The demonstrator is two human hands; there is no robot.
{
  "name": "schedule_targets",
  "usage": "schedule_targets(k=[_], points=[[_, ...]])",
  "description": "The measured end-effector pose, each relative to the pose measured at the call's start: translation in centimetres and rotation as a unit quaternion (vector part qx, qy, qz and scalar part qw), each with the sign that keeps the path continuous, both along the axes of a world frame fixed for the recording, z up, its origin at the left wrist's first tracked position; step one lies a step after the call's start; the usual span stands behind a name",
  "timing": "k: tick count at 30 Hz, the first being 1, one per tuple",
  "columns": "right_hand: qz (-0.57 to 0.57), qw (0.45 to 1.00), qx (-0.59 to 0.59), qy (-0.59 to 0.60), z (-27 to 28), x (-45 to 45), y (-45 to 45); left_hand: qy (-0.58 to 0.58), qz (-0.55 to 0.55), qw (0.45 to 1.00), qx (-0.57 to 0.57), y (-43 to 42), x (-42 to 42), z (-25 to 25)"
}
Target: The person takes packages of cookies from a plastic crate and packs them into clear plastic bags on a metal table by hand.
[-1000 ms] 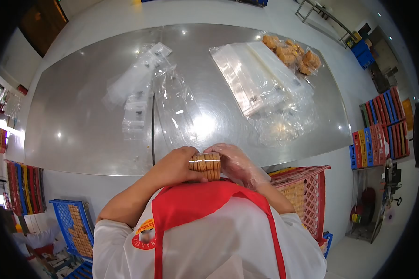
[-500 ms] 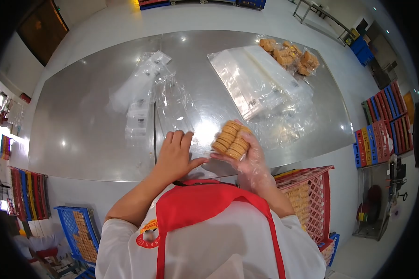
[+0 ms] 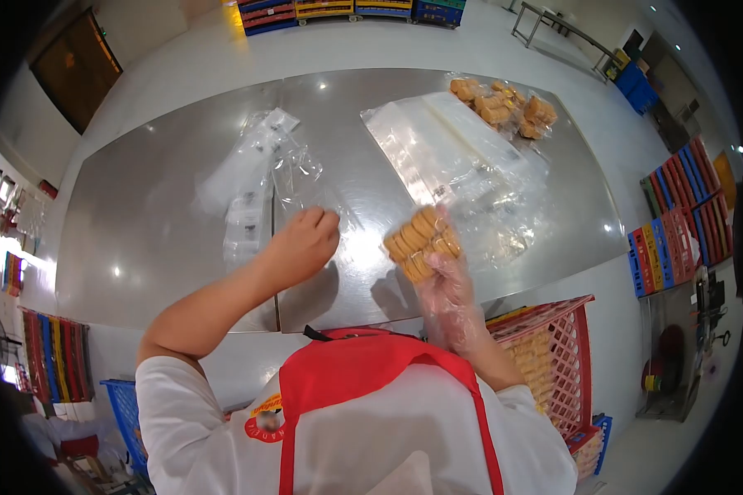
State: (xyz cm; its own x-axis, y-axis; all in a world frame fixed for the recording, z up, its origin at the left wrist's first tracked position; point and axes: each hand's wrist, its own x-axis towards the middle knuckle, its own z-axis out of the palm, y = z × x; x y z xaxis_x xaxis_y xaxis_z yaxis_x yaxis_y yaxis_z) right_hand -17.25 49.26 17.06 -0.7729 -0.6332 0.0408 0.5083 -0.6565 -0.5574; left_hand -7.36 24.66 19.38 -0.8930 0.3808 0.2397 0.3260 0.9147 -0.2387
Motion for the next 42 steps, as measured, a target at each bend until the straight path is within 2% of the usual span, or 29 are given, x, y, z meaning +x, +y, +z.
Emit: schedule_targets(k=[3, 6, 10, 13, 14, 16, 18, 19, 20, 23, 25, 27, 28, 29, 30, 31, 32, 33, 34, 35, 36, 37, 39, 40, 42], points=[[-0.07, 0.99, 0.002, 0.126, 3.3, -0.2, -1.8, -0.085, 0.072, 0.991, 0.076, 1.6, -2.1, 5.3], [-0.105, 0.97, 0.017, 0.218, 4.4, -0.2, -3.0, -0.168, 0.113, 0.958, 0.204, 3.2, -3.6, 8.9], [-0.122, 0.947, 0.094, 0.283, 2.4, -0.8, -3.3, -0.076, 0.076, 0.962, 0.249, 4.3, -4.1, 9.1], [-0.156, 0.811, 0.299, 0.478, 1.2, -1.4, -2.9, -0.037, 0.051, 0.97, 0.237, 5.7, -3.8, 8.8], [-0.151, 0.816, 0.31, 0.464, 0.6, -1.3, -3.3, -0.033, 0.037, 0.975, 0.215, 6.2, -3.7, 8.6], [-0.063, 0.946, 0.228, 0.224, 0.1, -1.1, -3.4, -0.027, 0.03, 0.986, 0.164, 7.6, -3.5, 8.0], [0.01, 0.994, 0.112, 0.006, 1.3, -1.6, -4.1, -0.042, 0.007, 0.989, 0.143, 9.0, -3.9, 7.0], [0.019, 0.996, 0.09, -0.009, 1.3, -1.6, -4.5, -0.05, -0.003, 0.99, 0.132, 9.8, -4.1, 6.5], [0.028, 0.997, 0.068, -0.024, 1.2, -1.7, -4.8, -0.004, 0.0, 0.998, 0.065, 10.6, -4.3, 6.0], [0.051, 0.996, -0.001, -0.069, 0.3, -1.8, -5.6, -0.02, -0.055, 0.994, 0.088, 12.7, -4.0, 4.6], [0.047, 0.995, -0.023, -0.086, -0.2, -2.9, -6.7, -0.058, -0.113, 0.976, 0.18, 15.1, -3.4, 1.1], [0.024, 0.995, -0.024, -0.089, -0.2, -5.6, -8.6, -0.072, -0.198, 0.947, 0.244, 15.7, -3.2, 0.5], [0.017, 0.997, -0.068, -0.036, -0.1, -6.4, -8.6, -0.067, -0.254, 0.929, 0.263, 15.5, -3.0, 1.1], [-0.039, 0.999, -0.015, 0.025, -0.1, -6.9, -8.6, -0.061, -0.309, 0.907, 0.28, 15.2, -2.9, 1.6], [-0.094, 0.991, 0.041, 0.084, 0.6, -7.0, -8.5, -0.088, -0.254, 0.887, 0.376, 14.0, -2.6, 1.9], [-0.149, 0.974, 0.095, 0.144, 1.4, -6.9, -8.4, 0.052, -0.141, 0.877, 0.456, 12.7, -2.9, 1.4], [-0.163, 0.962, 0.109, 0.192, 2.2, -6.5, -8.4, 0.19, -0.024, 0.833, 0.519, 11.3, -3.6, 1.0], [-0.199, 0.919, 0.164, 0.299, 2.2, -6.7, -8.6, 0.19, 0.056, 0.712, 0.674, 9.8, -4.9, 1.6], [-0.228, 0.86, 0.216, 0.402, 2.1, -6.8, -8.7, 0.182, 0.136, 0.556, 0.8, 8.5, -6.2, 2.0], [-0.253, 0.786, 0.264, 0.499, 2.1, -6.8, -8.9, 0.146, 0.113, 0.475, 0.86, 7.5, -7.0, 2.0], [-0.233, 0.791, 0.248, 0.509, 3.2, -6.1, -9.3, 0.109, 0.087, 0.388, 0.911, 6.6, -7.6, 1.8], [-0.236, 0.757, 0.256, 0.553, 2.9, -6.1, -9.7, 0.073, 0.059, 0.297, 0.95, 5.8, -8.0, 1.4], [-0.242, 0.685, 0.267, 0.633, 2.5, -5.5, -10.5, 0.011, -0.018, 0.268, 0.963, 5.1, -8.8, 0.4], [-0.268, 0.67, 0.266, 0.64, 3.6, -4.6, -10.4, -0.021, -0.055, 0.253, 0.966, 5.0, -9.1, -0.1], [-0.314, 0.601, 0.254, 0.69, 2.8, -5.6, -11.0, -0.001, -0.063, 0.227, 0.972, 5.7, -9.2, -1.2]])
